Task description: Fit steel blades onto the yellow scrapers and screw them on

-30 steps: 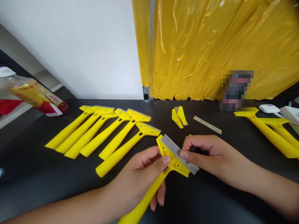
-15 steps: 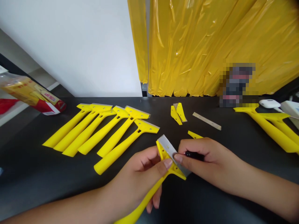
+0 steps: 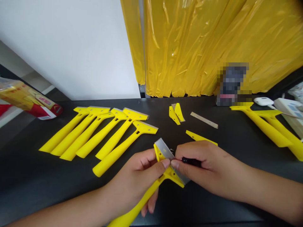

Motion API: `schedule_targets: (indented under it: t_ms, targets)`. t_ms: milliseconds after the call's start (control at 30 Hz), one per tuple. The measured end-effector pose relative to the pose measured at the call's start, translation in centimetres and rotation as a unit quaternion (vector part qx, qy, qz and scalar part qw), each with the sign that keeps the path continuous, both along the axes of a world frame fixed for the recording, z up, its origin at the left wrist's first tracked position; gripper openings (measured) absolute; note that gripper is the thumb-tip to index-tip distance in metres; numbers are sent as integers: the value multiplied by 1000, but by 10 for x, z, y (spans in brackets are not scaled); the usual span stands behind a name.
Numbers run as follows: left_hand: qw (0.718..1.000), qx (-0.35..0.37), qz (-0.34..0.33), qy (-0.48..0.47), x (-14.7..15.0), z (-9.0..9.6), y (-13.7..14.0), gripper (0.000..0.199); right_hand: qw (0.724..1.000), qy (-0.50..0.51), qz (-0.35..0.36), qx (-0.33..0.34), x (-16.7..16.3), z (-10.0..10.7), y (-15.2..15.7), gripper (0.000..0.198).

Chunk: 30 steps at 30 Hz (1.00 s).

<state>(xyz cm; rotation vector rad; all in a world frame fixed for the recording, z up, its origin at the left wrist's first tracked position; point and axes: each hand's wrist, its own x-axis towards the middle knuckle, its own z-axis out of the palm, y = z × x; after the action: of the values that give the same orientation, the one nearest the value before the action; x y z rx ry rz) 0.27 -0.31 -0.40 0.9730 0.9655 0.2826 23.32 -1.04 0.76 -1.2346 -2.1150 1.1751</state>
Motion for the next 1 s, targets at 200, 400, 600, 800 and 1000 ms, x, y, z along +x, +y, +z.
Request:
schedule_targets:
  t_ms: [200, 400, 600, 800, 1000]
  targets:
    - [1000, -6, -11, 8, -2, -3, 1, 36, 998, -5, 17, 60, -1, 0, -2, 36]
    - [1000, -12, -22, 9, -5, -4, 0, 35, 997, -17, 32, 71, 0, 3, -3, 36]
    - [1000, -9, -22, 17, -3, -2, 1, 39, 996, -21, 39, 80, 0, 0, -3, 37]
    - [1000, -17, -17, 8, -5, 0, 0, 38, 986, -99, 27, 134, 12, 9, 0, 36]
    - [1000, -29, -3, -3, -6, -5, 0, 38, 929, -287, -160, 171, 60, 15, 31, 34]
